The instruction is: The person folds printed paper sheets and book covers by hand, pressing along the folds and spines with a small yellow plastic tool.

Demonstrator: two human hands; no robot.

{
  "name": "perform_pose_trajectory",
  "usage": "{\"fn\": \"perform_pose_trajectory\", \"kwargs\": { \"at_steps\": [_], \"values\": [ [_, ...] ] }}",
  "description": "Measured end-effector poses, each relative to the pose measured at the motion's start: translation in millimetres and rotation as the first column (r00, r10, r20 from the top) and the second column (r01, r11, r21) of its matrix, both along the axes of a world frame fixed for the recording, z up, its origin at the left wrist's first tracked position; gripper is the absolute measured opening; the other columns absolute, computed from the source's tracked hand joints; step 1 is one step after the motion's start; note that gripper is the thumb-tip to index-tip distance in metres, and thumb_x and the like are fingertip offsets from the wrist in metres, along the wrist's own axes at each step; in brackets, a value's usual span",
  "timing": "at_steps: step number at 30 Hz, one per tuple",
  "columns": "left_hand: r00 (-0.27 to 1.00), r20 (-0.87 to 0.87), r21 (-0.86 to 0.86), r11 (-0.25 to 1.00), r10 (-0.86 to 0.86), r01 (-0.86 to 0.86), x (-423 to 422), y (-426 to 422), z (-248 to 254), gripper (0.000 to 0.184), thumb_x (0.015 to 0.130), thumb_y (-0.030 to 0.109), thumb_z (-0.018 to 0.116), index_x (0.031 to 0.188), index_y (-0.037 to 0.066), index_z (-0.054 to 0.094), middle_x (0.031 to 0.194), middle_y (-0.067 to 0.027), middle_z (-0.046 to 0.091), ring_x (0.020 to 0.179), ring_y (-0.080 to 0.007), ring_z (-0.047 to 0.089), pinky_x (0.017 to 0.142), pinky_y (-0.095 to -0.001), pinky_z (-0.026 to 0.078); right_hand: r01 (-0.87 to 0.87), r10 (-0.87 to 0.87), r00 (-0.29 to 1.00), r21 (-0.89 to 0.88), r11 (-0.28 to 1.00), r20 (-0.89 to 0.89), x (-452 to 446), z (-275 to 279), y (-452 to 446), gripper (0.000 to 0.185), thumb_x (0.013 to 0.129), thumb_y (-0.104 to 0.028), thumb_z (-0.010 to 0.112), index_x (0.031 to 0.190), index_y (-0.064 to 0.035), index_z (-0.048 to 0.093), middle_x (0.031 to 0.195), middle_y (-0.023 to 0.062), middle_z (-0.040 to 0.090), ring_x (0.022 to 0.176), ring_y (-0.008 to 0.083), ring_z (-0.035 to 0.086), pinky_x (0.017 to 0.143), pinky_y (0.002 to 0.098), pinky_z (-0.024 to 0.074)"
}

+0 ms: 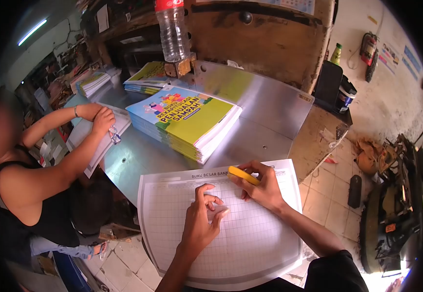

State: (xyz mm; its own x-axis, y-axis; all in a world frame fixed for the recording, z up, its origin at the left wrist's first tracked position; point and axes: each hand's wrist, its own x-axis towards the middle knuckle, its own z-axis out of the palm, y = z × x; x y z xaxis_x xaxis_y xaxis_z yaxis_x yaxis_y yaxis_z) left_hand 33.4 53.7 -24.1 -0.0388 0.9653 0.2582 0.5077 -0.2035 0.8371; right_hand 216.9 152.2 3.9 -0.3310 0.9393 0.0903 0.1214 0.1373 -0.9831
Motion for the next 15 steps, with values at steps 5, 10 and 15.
{"fn": "perform_pose_trajectory", "kwargs": {
  "at_steps": [5,10,15],
  "values": [
    [0.999,0.015,-0.071,0.996,-0.051,0.052,0.2,9.5,8.1,0.059,0.089,-0.002,0.071,0.138,0.004,0.038,0.091,-0.0129,0.071,0.080,-0.0261,0.070,0.076,-0.0371,0.055,0.016,-0.016,1.000,-0.022,1.000,-0.013,1.7,-2.3,-2.1,0.031,0.092,-0.012,0.078,0.110,0.0091,0.065,0.086,0.0136,0.071,0.056,0.0125,0.067,0.046,0.0260,0.0538],
    [0.980,-0.178,0.018,0.995,-0.091,0.096,0.0,11.3,4.4,0.054,0.089,-0.011,0.064,0.135,0.003,0.039,0.090,-0.0156,0.069,0.083,-0.0305,0.071,0.076,-0.0403,0.055,0.013,-0.013,1.000,0.005,1.000,-0.018,1.6,-3.2,-1.3,0.032,0.091,-0.016,0.078,0.109,0.0075,0.066,0.086,0.0148,0.072,0.055,0.0138,0.067,0.047,0.0281,0.0531],
    [0.894,-0.438,0.139,0.975,-0.099,0.176,1.9,12.0,11.6,0.048,0.087,-0.018,0.056,0.128,0.001,0.042,0.092,-0.0192,0.064,0.088,-0.0350,0.069,0.078,-0.0443,0.054,0.009,-0.009,1.000,0.026,1.000,0.002,4.4,-0.7,-0.2,0.034,0.091,-0.020,0.079,0.109,0.0065,0.066,0.086,0.0154,0.072,0.053,0.0142,0.066,0.049,0.0287,0.0533]
  ]
}}
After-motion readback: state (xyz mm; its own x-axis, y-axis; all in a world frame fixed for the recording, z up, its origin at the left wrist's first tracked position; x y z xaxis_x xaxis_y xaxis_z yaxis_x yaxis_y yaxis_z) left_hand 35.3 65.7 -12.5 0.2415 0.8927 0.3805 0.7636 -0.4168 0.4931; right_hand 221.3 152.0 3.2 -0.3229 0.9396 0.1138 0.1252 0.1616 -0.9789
